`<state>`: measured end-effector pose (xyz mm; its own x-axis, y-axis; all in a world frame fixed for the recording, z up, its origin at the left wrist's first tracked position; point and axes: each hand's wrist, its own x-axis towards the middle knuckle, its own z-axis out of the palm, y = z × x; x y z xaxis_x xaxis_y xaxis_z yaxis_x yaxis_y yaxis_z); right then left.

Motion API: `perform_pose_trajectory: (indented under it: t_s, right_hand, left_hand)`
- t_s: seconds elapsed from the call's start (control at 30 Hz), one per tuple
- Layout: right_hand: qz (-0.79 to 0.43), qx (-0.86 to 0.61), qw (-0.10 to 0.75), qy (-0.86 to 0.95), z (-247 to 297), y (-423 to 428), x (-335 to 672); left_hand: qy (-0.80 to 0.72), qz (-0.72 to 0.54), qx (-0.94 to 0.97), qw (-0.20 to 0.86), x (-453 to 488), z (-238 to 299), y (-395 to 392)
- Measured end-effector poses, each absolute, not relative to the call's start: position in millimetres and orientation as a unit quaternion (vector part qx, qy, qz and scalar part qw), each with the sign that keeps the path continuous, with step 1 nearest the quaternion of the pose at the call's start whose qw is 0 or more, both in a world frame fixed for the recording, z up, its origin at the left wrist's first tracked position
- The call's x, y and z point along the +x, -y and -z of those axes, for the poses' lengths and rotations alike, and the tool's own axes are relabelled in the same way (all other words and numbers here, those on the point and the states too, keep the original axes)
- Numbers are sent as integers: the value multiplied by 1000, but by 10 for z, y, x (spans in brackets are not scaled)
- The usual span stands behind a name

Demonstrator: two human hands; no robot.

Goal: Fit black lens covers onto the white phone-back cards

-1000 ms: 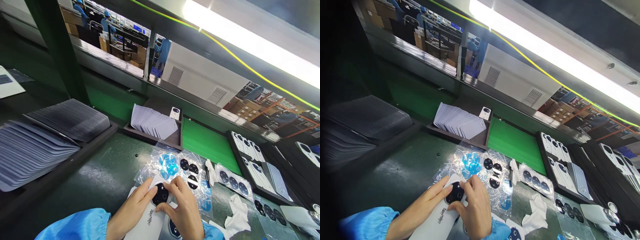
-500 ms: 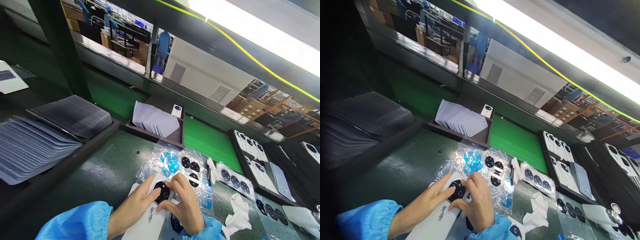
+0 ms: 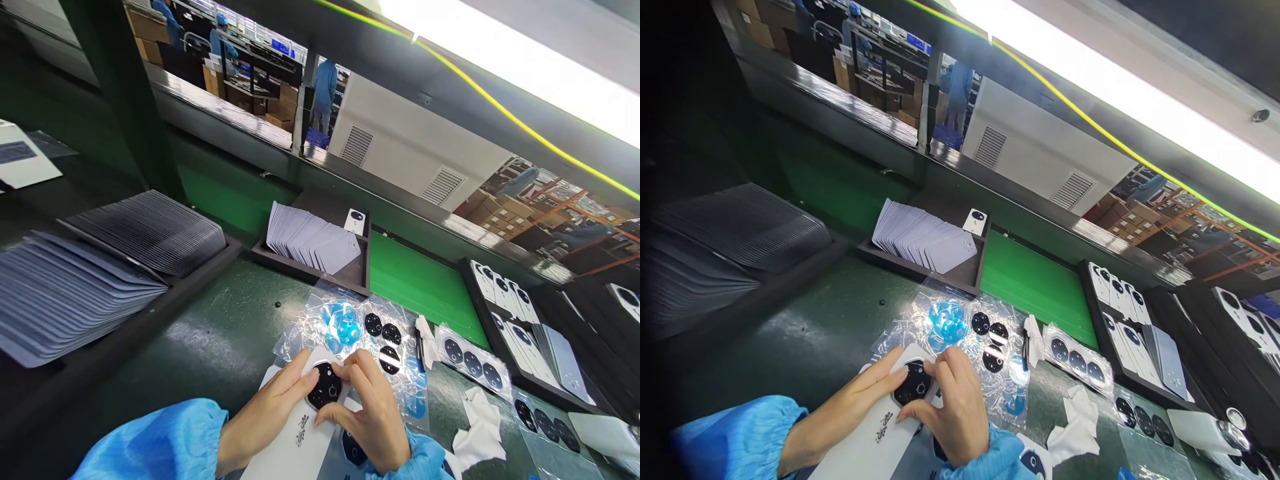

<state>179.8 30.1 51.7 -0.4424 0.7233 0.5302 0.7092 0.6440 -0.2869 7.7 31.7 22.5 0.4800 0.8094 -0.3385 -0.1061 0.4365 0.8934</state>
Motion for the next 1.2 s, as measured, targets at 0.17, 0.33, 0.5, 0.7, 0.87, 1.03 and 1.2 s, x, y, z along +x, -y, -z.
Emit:
perform_pose_trajectory:
  t_s: [0.17, 0.33, 0.5, 0.7, 0.87, 1.03, 1.2]
  right_hand:
    - [-10, -424, 318, 848, -503, -301, 1798]
    - [6, -413, 321, 852, -494, -306, 1783]
    - [20, -413, 317, 854, -500, -304, 1771]
    - [29, -422, 312, 851, -525, -291, 1781]
    - [52, -414, 305, 856, -542, -278, 1788]
    - [65, -403, 296, 864, -567, -266, 1797]
    - [77, -393, 280, 873, -590, -260, 1805]
  left_hand:
    - [-444, -304, 428, 726, 66, -197, -308]
    - [-420, -324, 448, 720, 58, -217, -315]
    - [-426, -302, 470, 711, 34, -243, -336]
    - [-477, -249, 504, 675, 2, -262, -342]
    - [-441, -237, 555, 664, -27, -281, -350]
    - [-443, -246, 573, 644, -45, -223, -338]
    - [-423, -231, 570, 665, -57, -245, -358]
